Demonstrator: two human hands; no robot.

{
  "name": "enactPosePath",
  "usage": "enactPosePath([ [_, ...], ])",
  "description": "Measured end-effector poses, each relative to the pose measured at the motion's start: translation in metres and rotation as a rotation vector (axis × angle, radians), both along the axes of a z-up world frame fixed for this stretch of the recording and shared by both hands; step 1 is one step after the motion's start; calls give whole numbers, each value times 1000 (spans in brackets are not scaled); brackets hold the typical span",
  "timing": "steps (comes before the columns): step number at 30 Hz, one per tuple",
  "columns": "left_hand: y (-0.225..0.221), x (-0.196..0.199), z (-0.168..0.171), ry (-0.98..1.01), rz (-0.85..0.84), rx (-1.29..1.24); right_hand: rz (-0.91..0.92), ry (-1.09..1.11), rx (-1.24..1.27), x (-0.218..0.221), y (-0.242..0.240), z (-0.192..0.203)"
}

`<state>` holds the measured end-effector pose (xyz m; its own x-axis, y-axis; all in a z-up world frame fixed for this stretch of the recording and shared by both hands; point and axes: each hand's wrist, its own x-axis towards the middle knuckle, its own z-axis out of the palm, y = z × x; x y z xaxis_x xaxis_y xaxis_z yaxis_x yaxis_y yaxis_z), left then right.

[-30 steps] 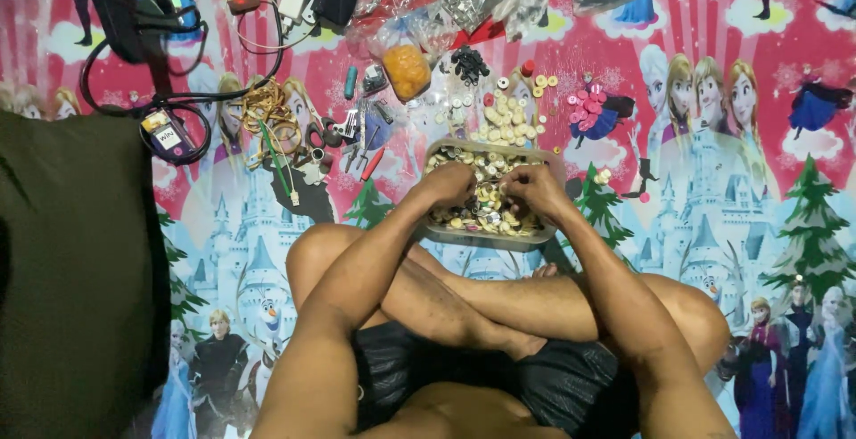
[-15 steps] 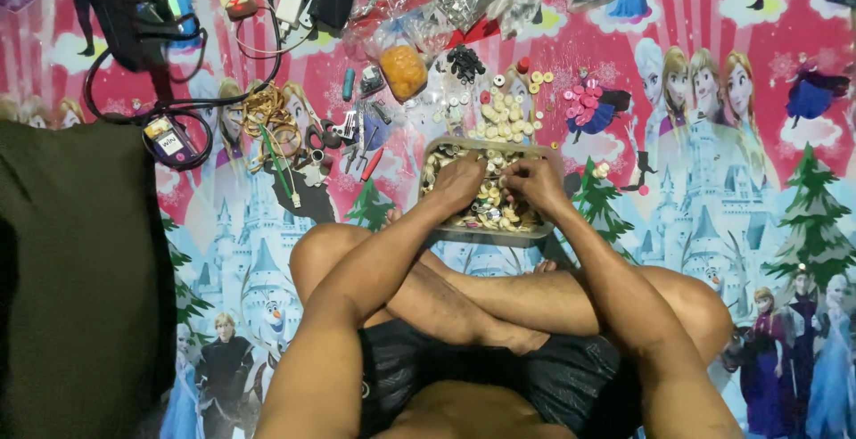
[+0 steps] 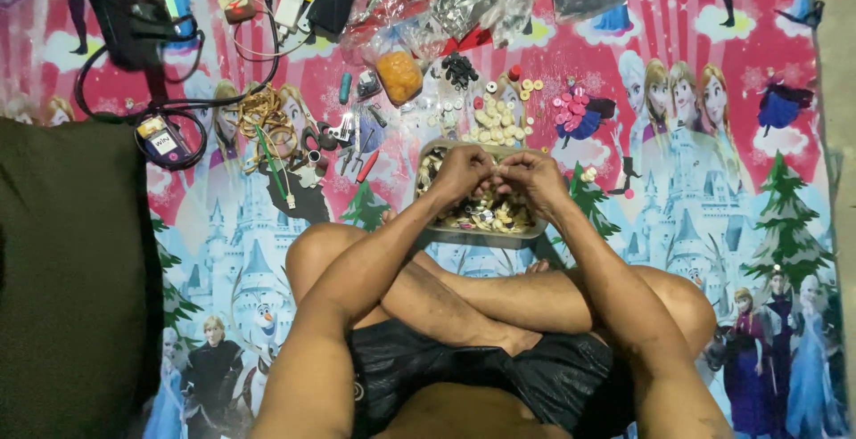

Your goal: The person sorts small decorative items from a container onto a mat.

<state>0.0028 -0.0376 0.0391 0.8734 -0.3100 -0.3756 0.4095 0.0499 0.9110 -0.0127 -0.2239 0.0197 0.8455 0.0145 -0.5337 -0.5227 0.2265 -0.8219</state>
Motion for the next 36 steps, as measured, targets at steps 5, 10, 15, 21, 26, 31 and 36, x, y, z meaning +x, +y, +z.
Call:
enactPosePath([
  [5, 6, 17, 2, -67, 39, -18, -8, -141, -108, 18, -1, 38],
  [10, 25, 19, 13, -213, 68, 203, 11, -217, -248, 65, -27, 37],
  [15, 24, 23, 13, -363, 8, 486, 268, -254, -815, 113, -29, -31],
  [21, 22, 30, 1, -362, -20, 438, 444, -350, -1077, 138, -34, -68],
  [26, 27, 32, 19, -388, -66, 476, 398, -370, -992, 126, -45, -56],
  [31, 24, 29, -7, -373, -97, 484, 214, -318, -649, 64, -34, 30],
  [36, 15, 17, -24, -406, -247, 494, 276, -254, -621, 2, -26, 53],
])
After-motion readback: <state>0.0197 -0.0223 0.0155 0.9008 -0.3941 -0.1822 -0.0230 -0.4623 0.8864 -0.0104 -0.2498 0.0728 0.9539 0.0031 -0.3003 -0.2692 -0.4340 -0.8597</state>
